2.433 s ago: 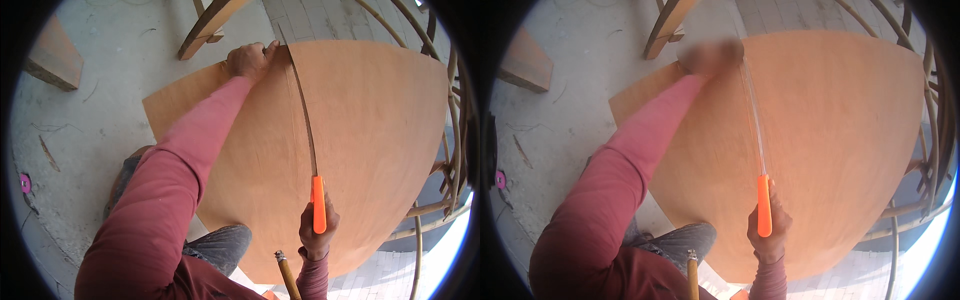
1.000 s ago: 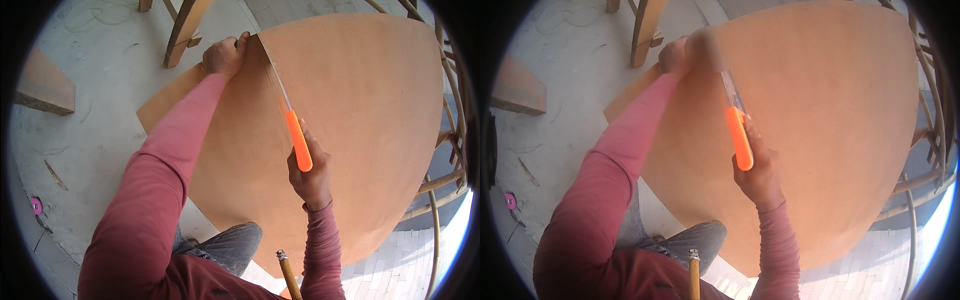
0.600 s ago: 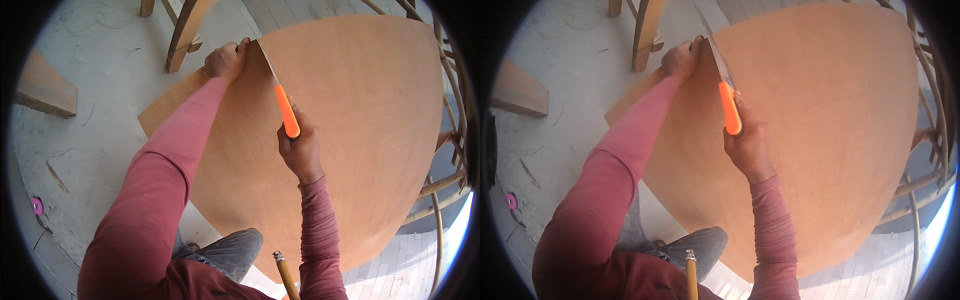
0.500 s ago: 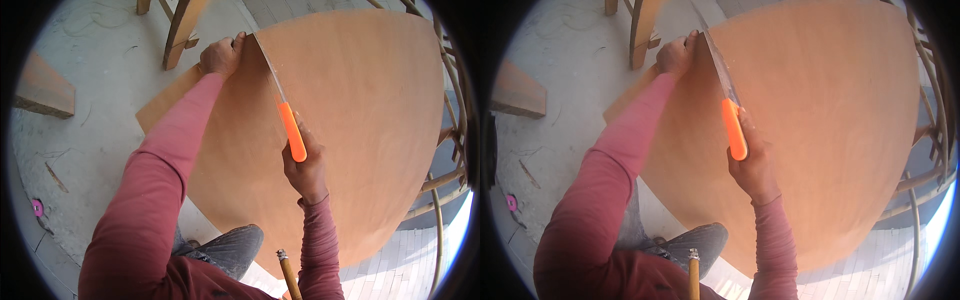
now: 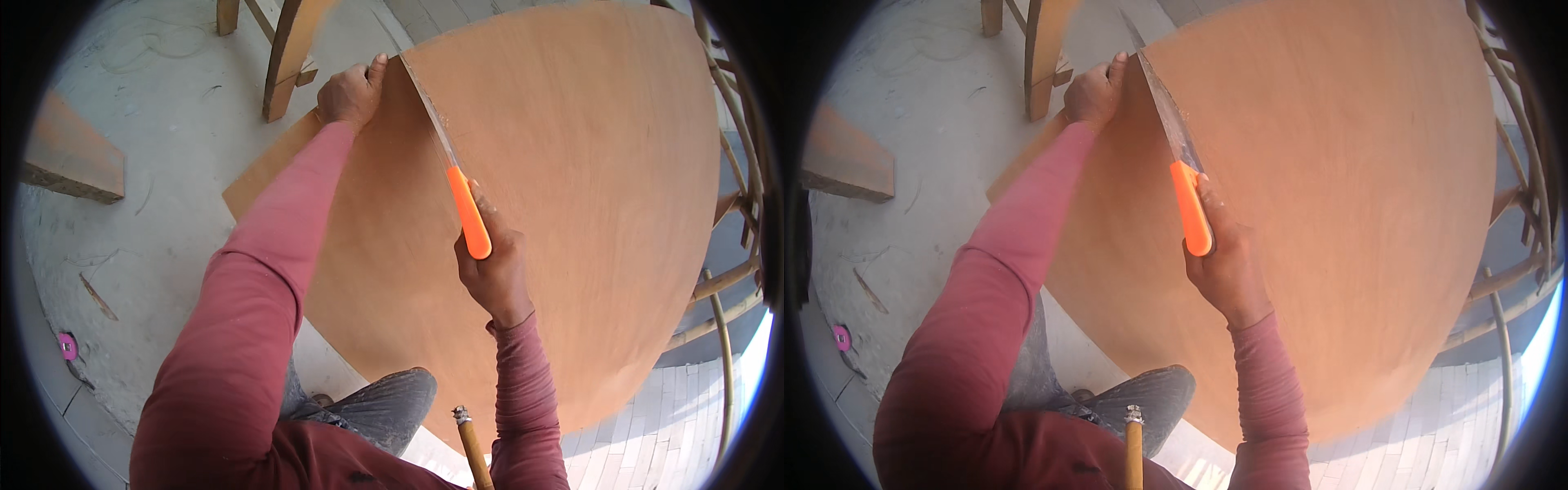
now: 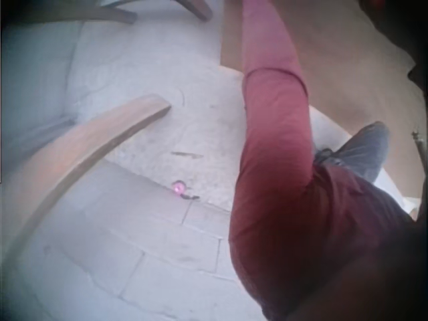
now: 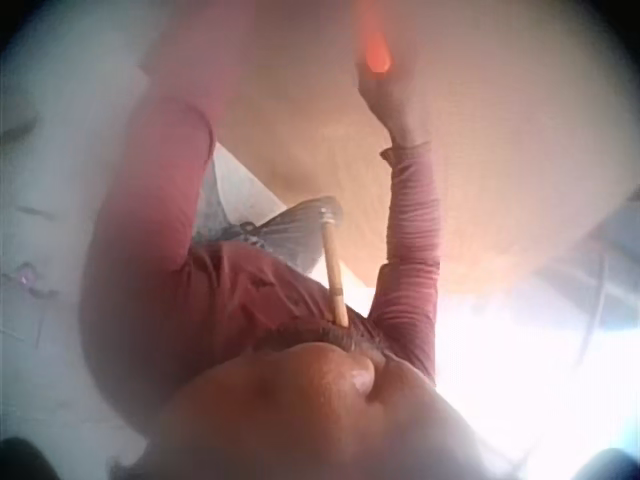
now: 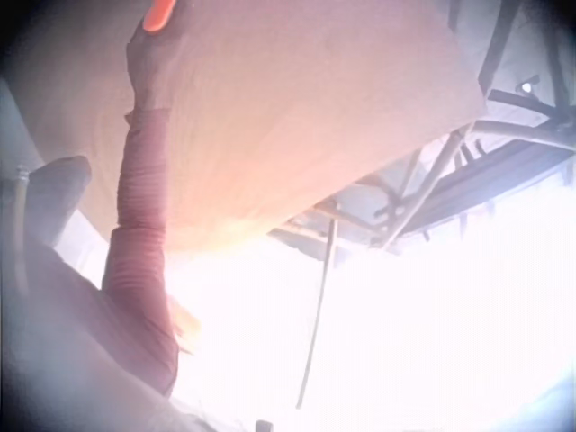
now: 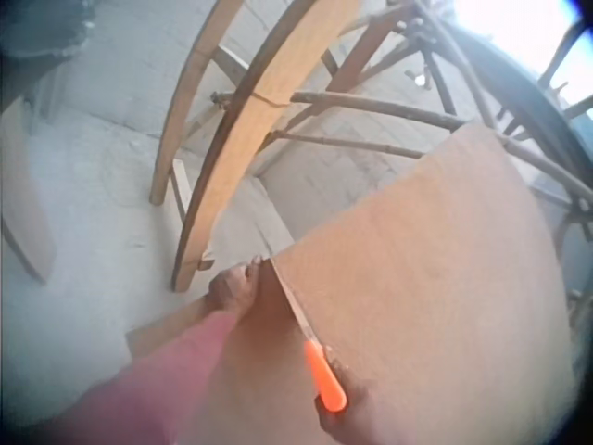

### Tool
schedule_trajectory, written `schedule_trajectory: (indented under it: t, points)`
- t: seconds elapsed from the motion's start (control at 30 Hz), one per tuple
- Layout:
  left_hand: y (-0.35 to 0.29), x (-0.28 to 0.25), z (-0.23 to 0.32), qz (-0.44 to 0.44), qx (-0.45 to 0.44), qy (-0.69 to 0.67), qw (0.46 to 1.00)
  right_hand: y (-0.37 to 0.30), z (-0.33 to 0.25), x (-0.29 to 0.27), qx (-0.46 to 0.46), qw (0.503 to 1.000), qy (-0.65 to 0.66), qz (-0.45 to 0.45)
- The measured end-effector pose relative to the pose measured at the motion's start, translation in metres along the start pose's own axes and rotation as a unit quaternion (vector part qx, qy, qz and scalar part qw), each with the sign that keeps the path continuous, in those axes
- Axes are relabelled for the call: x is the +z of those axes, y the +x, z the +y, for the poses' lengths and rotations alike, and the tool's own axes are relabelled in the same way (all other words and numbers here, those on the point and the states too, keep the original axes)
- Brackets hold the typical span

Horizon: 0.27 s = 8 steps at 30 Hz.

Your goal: The person uses a straightedge and pencil to mark a curved line on a sheet of plywood, then saws along the marked line with a hand saw.

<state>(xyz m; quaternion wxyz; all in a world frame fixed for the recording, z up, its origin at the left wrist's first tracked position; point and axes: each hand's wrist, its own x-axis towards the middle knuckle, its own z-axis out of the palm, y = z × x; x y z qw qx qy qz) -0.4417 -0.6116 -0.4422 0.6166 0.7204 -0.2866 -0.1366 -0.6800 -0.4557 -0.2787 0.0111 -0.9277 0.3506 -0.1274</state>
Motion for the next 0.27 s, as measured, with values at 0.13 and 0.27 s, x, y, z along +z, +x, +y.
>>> schedule_trajectory:
  t: [0.13,0.27]
  points:
    - [0.004,-0.004,0.001,-0.002,0.001,-0.011,1.0,-0.127,-0.023,-0.05,0.037,0.996,-0.08,-0.003]
    - [0.011,-0.012,0.002,0.031,0.011,-0.004,0.999,-0.129,-0.02,-0.056,0.042,0.996,-0.074,-0.023]
